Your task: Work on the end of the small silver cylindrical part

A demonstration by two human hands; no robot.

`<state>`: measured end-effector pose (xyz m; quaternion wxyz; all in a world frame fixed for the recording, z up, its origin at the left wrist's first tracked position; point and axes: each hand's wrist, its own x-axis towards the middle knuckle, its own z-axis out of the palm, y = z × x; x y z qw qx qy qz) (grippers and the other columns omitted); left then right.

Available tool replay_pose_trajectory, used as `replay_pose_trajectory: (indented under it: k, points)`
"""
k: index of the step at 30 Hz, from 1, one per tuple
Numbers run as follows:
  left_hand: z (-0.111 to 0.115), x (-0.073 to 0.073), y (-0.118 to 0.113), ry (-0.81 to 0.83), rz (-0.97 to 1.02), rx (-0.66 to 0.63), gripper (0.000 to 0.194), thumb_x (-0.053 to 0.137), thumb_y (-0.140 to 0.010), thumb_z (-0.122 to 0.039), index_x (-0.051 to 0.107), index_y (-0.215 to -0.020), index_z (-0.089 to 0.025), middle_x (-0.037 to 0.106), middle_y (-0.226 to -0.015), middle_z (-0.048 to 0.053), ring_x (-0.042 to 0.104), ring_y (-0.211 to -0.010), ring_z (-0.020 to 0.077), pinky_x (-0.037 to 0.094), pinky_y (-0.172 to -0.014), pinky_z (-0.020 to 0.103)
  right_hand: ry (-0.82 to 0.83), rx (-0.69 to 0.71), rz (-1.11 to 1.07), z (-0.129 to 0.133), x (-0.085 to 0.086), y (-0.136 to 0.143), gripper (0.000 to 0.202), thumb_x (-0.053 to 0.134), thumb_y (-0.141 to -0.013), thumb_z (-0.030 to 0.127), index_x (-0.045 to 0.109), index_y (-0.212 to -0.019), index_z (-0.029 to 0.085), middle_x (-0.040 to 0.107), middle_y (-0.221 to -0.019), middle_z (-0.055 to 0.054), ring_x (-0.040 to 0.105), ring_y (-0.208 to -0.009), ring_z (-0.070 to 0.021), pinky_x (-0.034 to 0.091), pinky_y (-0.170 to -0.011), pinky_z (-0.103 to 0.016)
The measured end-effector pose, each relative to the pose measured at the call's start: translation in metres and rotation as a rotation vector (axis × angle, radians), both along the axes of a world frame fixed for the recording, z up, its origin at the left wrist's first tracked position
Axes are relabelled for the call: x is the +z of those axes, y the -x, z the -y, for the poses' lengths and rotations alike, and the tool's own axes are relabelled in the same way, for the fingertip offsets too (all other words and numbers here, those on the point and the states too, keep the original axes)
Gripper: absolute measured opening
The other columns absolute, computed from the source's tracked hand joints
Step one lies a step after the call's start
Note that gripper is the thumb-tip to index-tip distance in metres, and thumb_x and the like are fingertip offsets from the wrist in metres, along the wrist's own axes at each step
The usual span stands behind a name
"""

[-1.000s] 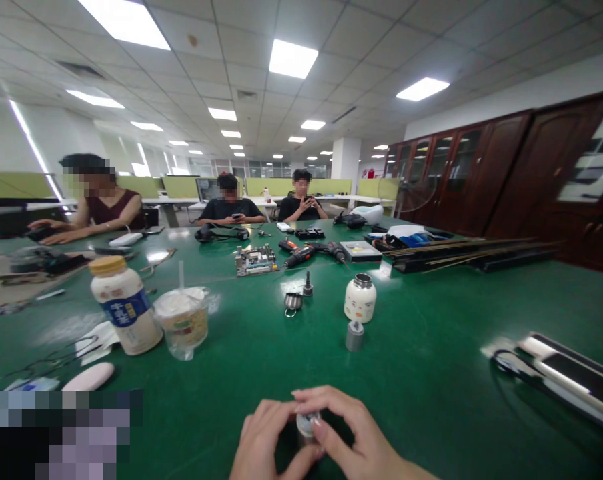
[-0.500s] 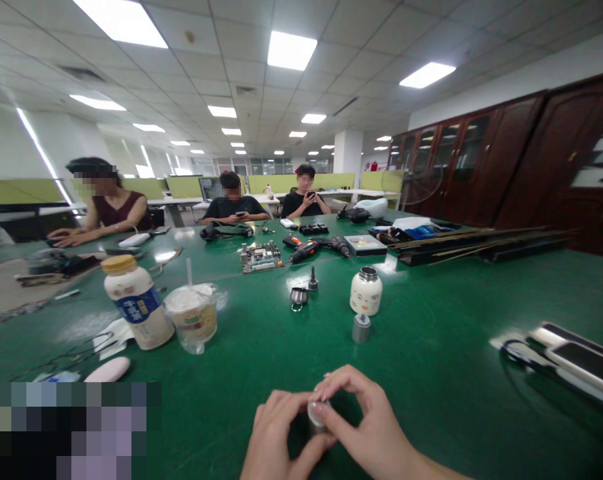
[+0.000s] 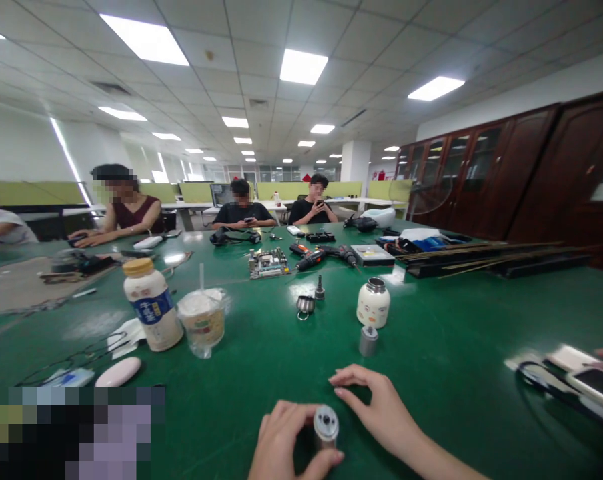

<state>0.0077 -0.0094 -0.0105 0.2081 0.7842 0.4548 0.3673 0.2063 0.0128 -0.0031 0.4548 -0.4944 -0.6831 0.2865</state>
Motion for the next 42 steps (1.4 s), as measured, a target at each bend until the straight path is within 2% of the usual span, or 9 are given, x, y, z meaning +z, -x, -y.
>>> replay_pose_trajectory:
  k: [5,10,16,20,22,25,30,38,42]
  points:
    - [-0.009,-0.006,0.005,-0.032,-0.056,-0.074,0.032,0.082,-0.069,-0.035,0.073,-0.099,-0.028,0.075,-0.090,0.002,0.068,-0.081,0.0231,0.052,-0.071,0.030,-0.021,0.079,-0.208,0.017,0.022,0.013,0.012,0.070,-0.085,0.029,0.067,-0.090,0.019,0.078,-0.092,-0.008,0.072,-0.095,-0.0250,0.055,-0.091,-0.040]
    - [-0.008,-0.008,0.006,-0.021,-0.069,-0.075,0.034,0.079,-0.072,-0.038,0.071,-0.104,-0.026,0.075,-0.096,0.004,0.067,-0.087,0.0250,0.053,-0.074,0.033,-0.040,0.176,-0.047,0.029,0.028,0.023,0.009,0.066,-0.085,0.018,0.072,-0.090,0.022,0.077,-0.091,-0.005,0.071,-0.097,-0.0248,0.054,-0.090,-0.040]
    - [-0.006,-0.003,0.005,0.044,-0.097,-0.093,0.035,0.078,-0.074,-0.036,0.070,-0.107,-0.028,0.074,-0.098,0.003,0.066,-0.091,0.0261,0.051,-0.078,0.035,-0.048,0.031,-0.017,0.027,0.030,0.020,0.011,0.070,-0.080,0.021,0.063,-0.089,0.020,0.073,-0.076,-0.002,0.071,-0.076,-0.0212,0.055,-0.075,-0.032]
    - [-0.005,-0.002,0.004,0.054,-0.096,-0.075,0.031,0.078,-0.074,-0.034,0.070,-0.103,-0.026,0.074,-0.096,0.004,0.066,-0.090,0.0260,0.050,-0.077,0.035,-0.095,0.011,-0.026,0.029,0.033,0.019,0.015,0.066,-0.084,0.026,0.060,-0.097,0.021,0.074,-0.089,-0.005,0.070,-0.088,-0.0226,0.053,-0.083,-0.035]
    - [-0.005,-0.002,0.004,0.043,-0.084,-0.074,0.032,0.078,-0.074,-0.031,0.070,-0.104,-0.026,0.074,-0.097,0.004,0.066,-0.090,0.0259,0.050,-0.077,0.035,-0.065,0.062,-0.009,0.031,0.032,0.022,0.022,0.070,-0.079,0.020,0.061,-0.099,0.021,0.075,-0.091,-0.004,0.070,-0.090,-0.0227,0.052,-0.086,-0.035]
    - [-0.003,0.000,0.004,0.039,-0.069,-0.074,0.034,0.078,-0.074,-0.030,0.069,-0.107,-0.027,0.074,-0.099,0.004,0.065,-0.092,0.0259,0.050,-0.078,0.035,-0.046,0.082,-0.005,0.031,0.031,0.026,0.013,0.071,-0.077,0.016,0.065,-0.088,0.021,0.074,-0.084,-0.003,0.071,-0.082,-0.0212,0.054,-0.079,-0.032]
    - [0.000,0.004,0.001,0.077,-0.055,-0.050,0.029,0.079,-0.073,-0.029,0.071,-0.100,-0.026,0.073,-0.094,0.003,0.065,-0.088,0.0259,0.049,-0.077,0.036,-0.037,-0.004,-0.129,0.018,0.031,0.017,0.011,0.071,-0.081,0.025,0.062,-0.085,0.020,0.075,-0.083,-0.004,0.072,-0.085,-0.0216,0.054,-0.082,-0.033]
    - [0.002,0.006,-0.001,0.087,-0.015,-0.032,0.028,0.080,-0.072,-0.027,0.071,-0.098,-0.026,0.073,-0.092,0.003,0.063,-0.088,0.0256,0.046,-0.078,0.035,0.071,0.035,0.020,-0.010,-0.004,-0.012,0.008,0.073,-0.078,0.017,0.071,-0.086,0.018,0.076,-0.091,-0.005,0.072,-0.089,-0.0230,0.054,-0.087,-0.036]
    - [0.000,0.005,-0.001,0.080,-0.019,-0.022,0.028,0.080,-0.071,-0.026,0.070,-0.097,-0.026,0.073,-0.093,0.003,0.063,-0.088,0.0262,0.047,-0.078,0.035,0.068,0.033,-0.087,-0.005,0.008,-0.006,0.007,0.073,-0.080,0.022,0.068,-0.085,0.018,0.077,-0.087,-0.005,0.073,-0.086,-0.0217,0.055,-0.083,-0.034]
